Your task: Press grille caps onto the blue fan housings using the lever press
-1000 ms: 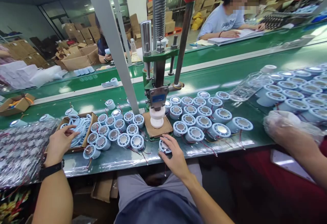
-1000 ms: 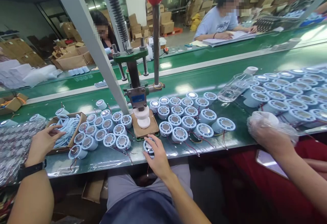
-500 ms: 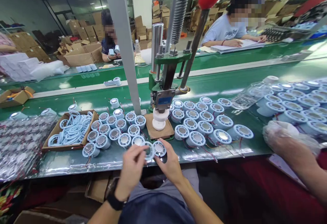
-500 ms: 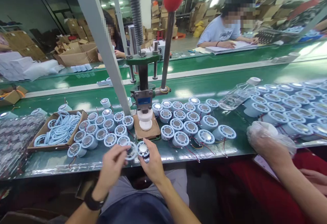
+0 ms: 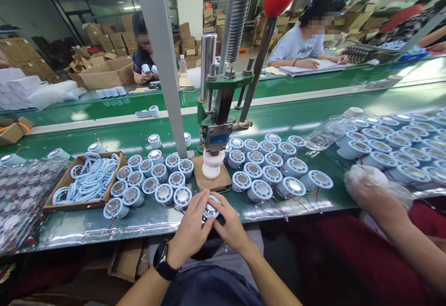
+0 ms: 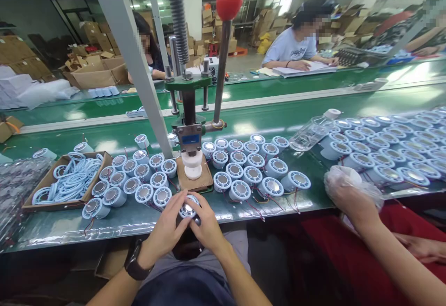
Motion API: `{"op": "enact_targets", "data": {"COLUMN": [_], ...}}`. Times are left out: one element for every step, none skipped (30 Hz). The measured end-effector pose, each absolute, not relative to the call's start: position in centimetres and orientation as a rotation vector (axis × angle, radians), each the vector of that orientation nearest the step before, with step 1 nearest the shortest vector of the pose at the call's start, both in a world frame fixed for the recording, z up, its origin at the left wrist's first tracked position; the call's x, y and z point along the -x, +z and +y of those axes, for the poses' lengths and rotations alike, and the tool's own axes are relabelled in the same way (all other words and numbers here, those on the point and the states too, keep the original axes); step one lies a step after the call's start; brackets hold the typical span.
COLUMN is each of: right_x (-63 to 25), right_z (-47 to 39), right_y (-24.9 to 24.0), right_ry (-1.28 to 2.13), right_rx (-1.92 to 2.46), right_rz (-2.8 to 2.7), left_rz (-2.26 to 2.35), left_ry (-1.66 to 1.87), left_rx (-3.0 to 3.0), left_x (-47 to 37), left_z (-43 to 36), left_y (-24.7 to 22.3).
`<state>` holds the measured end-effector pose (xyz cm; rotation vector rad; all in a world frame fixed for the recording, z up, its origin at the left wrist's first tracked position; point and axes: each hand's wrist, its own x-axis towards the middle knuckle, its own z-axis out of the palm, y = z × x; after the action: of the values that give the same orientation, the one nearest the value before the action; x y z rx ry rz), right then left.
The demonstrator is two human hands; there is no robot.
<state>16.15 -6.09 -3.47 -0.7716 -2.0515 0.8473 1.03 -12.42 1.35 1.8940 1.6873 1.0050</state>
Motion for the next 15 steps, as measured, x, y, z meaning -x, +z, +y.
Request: {"op": "enact_targets", "data": {"right_x": [-16.2,-16.2,-16.2,-16.1,-16.0,-15.9,-15.7,-15.6,-15.5,-15.4,-15.4,-15.3,-15.3,-15.3,-15.3], "right_z": [-6.0,-6.1,-6.1,-6.2,-6.3,-6.5,-6.6,-6.8,-6.9,-7.0,-7.0,-7.1,-7.1,-7.1,-7.1], "right_y": [-3.4,-3.5,-3.6,-3.7,-3.9,-4.1,-4.3,-4.5,-4.6,-4.8,-4.9,-4.9,-4.9,-4.9,-4.9], "right_ry": [0.838,0.822,0.804,0.783,0.763,0.748,0.736,0.729,0.721,0.712,0.703,0.695,0.694,0.702,0.720], "right_rx": [0.765,0.764,0.768,0.779,0.796,0.816,0.838,0.854,0.866,0.875,0.883,0.890,0.892,0.892,0.891], "right_rz": [-2.050,-2.043,-2.032,-2.016,-2.000,-1.983,-1.969,-1.958,-1.952,-1.948,-1.944,-1.938,-1.934,-1.931,-1.926], "left_rz": [1.641,1.624,1.639,1.681,1.736,1.793,1.843,1.882,1.908,1.924,1.935,1.944,1.954,1.966,1.980], "left_ry": [0.979,0.967,0.971,0.990,1.015,1.040,1.060,1.076,1.085,1.088,1.087,1.083,1.076,1.068,1.058], "left_rx": [-1.904,-1.901,-1.886,-1.862,-1.833,-1.801,-1.773,-1.752,-1.741,-1.738,-1.738,-1.738,-1.735,-1.728,-1.717], "left_x": [-1.0,-1.0,-1.1,-1.3,-1.5,-1.7,-1.9,-2.2,-2.4,-2.5,-2.6,-2.7,-2.8,-2.8,-2.9], "left_z": [-12.2,-12.0,-11.8,-11.7,-11.7,-11.7,-11.7,-11.7,-11.7,-11.6,-11.6,-11.6,-11.5,-11.5,-11.6], "left_y": [1.2,1.0,0.8,0.6,0.4,0.4,0.3,0.4,0.4,0.5,0.6,0.6,0.7,0.7,0.7]}}
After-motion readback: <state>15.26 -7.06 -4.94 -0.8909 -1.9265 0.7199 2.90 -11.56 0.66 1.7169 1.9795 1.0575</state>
